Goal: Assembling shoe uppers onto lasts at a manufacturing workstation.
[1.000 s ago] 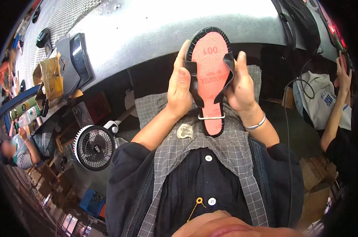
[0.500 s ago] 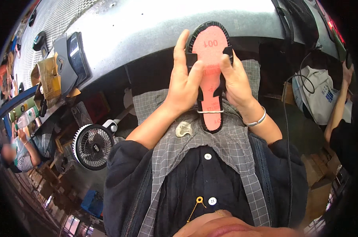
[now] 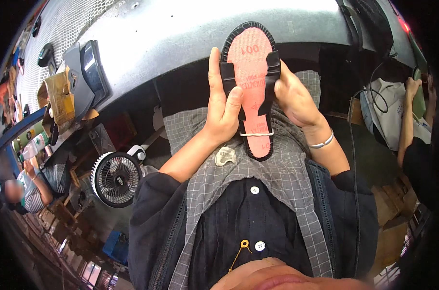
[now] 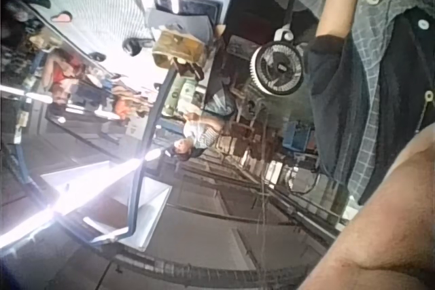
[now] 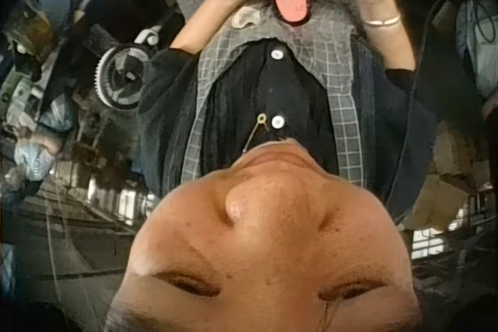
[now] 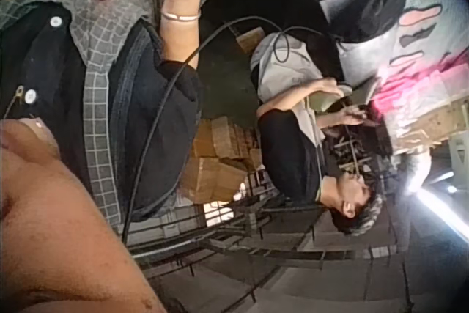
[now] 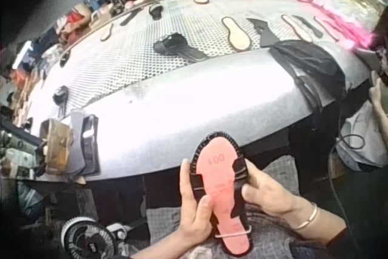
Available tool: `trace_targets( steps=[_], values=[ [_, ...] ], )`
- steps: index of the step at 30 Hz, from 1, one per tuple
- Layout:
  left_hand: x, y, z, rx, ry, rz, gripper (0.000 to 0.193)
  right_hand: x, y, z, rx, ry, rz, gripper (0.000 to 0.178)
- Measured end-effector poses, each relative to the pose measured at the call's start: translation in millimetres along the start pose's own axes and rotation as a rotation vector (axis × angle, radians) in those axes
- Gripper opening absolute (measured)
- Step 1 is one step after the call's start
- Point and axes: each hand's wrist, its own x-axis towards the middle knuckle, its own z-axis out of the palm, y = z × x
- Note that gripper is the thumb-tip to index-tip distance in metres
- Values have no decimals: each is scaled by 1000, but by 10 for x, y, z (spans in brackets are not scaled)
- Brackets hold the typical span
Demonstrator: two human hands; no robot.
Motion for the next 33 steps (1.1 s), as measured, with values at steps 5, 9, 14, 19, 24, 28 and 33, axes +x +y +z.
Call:
trace_targets(
  steps=[5,9,14,19,24,28,33],
  values=[
    [26,-18,50,218,-18,74,64,-37,7,22,-136,30,-40,72],
    [-25,67,10,62,-66,11,71,-70,-62,36,-54,-52,38,80],
    [-111,-27,-10,-10,-124,-2,82,-130,2,37,-141,-20,-23,86],
    [-100,-10,-84,24,-154,-149,103,-176,195,-70,63,-8,79,80],
    [-34,-18,-161,147,-115,-40,127,-378,540,-269,137,-86,377,61],
    [107,222,-178,-137,-33,-256,109,-250,-77,-22,-180,44,-1,55],
    [178,244,-26,-308,123,-233,85,-176,-283,269,-230,-143,14,78]
  ],
)
